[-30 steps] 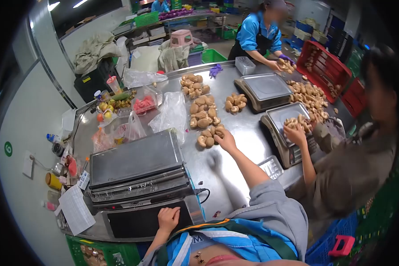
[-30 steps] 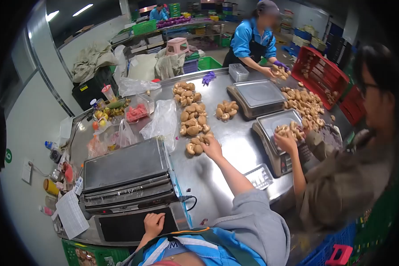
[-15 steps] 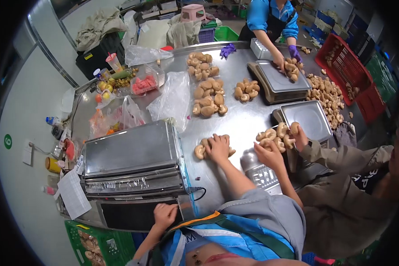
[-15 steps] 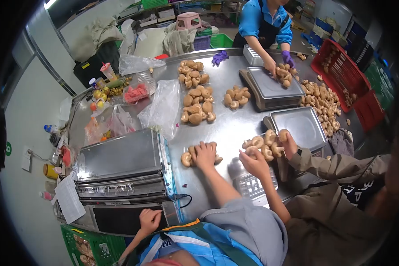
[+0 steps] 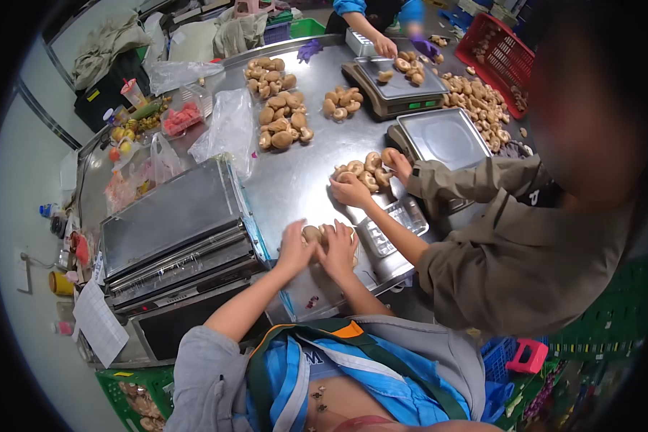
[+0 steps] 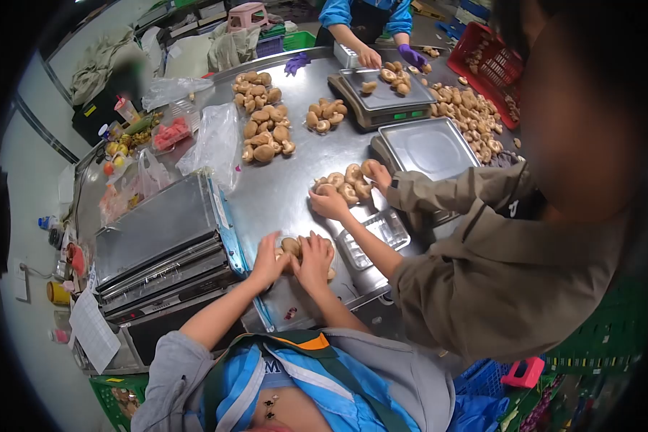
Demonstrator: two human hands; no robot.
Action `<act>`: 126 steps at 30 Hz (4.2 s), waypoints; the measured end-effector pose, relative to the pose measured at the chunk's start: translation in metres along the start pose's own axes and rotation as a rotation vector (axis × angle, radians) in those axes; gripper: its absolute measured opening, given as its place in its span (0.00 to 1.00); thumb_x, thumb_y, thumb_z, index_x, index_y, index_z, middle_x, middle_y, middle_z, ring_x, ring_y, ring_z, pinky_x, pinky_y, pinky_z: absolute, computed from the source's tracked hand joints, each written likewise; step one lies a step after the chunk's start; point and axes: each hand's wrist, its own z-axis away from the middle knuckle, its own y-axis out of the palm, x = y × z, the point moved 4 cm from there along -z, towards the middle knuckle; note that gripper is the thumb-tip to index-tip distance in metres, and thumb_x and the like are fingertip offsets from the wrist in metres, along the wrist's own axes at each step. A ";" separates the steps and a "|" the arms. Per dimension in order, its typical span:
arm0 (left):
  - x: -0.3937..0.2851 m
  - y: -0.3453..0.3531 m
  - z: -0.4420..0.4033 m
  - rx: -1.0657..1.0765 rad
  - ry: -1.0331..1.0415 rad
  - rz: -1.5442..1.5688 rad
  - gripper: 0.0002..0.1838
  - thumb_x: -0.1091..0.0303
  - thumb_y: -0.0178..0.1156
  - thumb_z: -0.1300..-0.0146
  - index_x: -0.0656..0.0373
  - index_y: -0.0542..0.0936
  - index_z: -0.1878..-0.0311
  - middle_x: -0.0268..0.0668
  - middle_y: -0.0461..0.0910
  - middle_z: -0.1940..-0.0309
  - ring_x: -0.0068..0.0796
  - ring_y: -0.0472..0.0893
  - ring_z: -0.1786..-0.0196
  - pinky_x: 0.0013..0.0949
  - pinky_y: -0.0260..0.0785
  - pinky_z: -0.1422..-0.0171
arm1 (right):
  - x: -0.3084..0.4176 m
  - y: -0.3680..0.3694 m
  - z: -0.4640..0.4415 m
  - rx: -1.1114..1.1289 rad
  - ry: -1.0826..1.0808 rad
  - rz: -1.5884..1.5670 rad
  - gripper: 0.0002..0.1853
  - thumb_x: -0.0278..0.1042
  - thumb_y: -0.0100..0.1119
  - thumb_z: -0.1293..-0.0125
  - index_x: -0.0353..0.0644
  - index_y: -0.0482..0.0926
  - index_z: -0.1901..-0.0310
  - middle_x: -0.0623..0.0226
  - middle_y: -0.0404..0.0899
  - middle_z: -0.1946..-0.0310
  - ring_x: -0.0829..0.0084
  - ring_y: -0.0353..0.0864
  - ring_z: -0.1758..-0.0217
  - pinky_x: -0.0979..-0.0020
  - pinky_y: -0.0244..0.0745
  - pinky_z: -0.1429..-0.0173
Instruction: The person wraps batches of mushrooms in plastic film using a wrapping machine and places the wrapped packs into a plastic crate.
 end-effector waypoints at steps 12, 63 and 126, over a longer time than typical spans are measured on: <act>0.086 0.057 -0.023 -0.032 -0.781 0.100 0.37 0.50 0.59 0.44 0.64 0.63 0.37 0.52 0.66 0.42 0.48 0.68 0.41 0.42 0.63 0.39 | -0.089 0.013 0.018 -0.100 0.349 -0.657 0.34 0.50 0.57 0.41 0.36 0.64 0.39 0.42 0.65 0.43 0.48 0.65 0.39 0.59 0.61 0.37; 0.081 -0.464 0.053 -0.015 0.178 -0.106 0.39 0.66 0.69 0.61 0.58 0.66 0.41 0.44 0.74 0.52 0.44 0.72 0.48 0.40 0.63 0.41 | 0.329 0.051 -0.056 0.251 -0.317 -0.562 0.24 0.39 0.63 0.44 0.34 0.73 0.49 0.57 0.80 0.61 0.70 0.79 0.59 0.70 0.72 0.51; 0.168 -0.418 0.041 -0.102 0.129 -0.120 0.22 0.60 0.62 0.46 0.61 0.74 0.51 0.43 0.74 0.54 0.42 0.71 0.48 0.40 0.60 0.41 | 0.395 0.091 -0.075 -0.040 -0.970 -0.212 0.22 0.33 0.65 0.64 0.41 0.78 0.61 0.62 0.66 0.45 0.59 0.60 0.37 0.56 0.53 0.35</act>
